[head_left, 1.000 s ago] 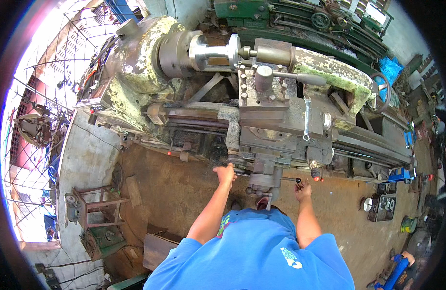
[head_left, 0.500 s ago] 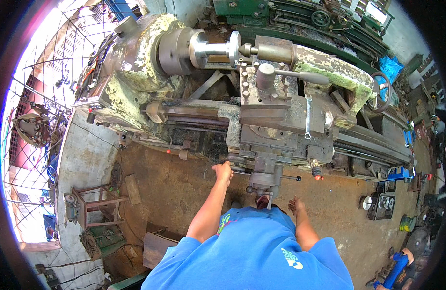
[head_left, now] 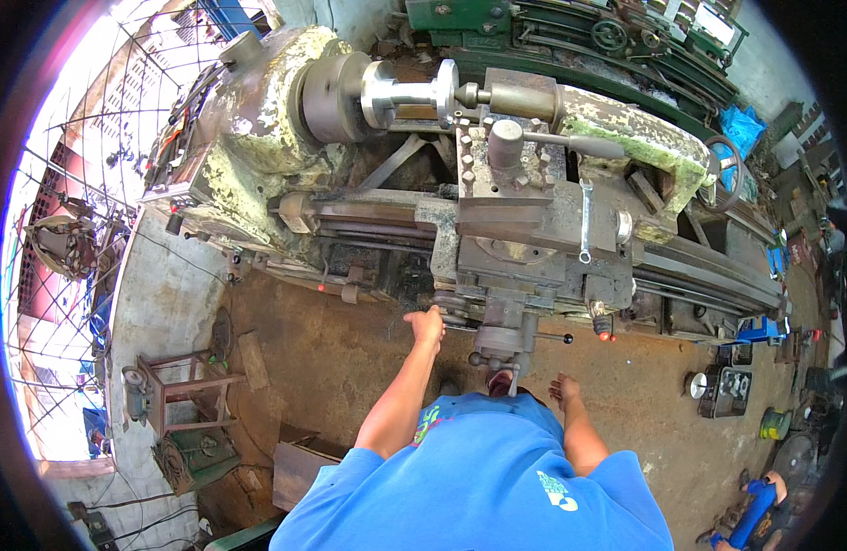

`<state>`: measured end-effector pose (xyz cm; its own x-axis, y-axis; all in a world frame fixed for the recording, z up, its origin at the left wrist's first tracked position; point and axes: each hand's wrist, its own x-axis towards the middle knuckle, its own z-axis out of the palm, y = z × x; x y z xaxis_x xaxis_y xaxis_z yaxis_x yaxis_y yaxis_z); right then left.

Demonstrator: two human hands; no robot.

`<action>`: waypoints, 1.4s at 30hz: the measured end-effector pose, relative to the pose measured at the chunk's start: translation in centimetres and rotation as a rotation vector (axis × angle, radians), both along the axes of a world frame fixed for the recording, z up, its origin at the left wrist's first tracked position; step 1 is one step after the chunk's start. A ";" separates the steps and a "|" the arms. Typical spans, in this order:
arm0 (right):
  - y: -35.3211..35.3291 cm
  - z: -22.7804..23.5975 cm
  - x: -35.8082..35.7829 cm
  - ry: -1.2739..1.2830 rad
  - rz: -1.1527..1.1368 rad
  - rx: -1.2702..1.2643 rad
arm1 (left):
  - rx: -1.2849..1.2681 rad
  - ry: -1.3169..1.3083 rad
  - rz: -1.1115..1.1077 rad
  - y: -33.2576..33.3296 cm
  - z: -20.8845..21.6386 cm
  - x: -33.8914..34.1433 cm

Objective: The person operates a metal lathe, turning the handwheel to advance the cutting tool and using a wrench to adjust the chuck. The person repeatedly positions the tool and makes small cuts on the rotating workpiece.

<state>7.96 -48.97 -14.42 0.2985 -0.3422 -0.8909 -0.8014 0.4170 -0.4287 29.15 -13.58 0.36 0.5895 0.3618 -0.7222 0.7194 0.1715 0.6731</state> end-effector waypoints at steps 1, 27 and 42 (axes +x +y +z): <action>-0.1 -0.1 -0.1 -0.028 0.005 0.023 | -0.024 0.019 -0.022 0.1 0.0 0.1; 6.6 14.9 7.0 -0.383 0.258 0.173 | -0.685 0.006 -0.446 -4.5 -9.6 -10.5; 13.8 21.7 9.9 -0.552 0.617 -0.130 | 0.154 -0.143 -0.864 -5.8 -22.1 -8.2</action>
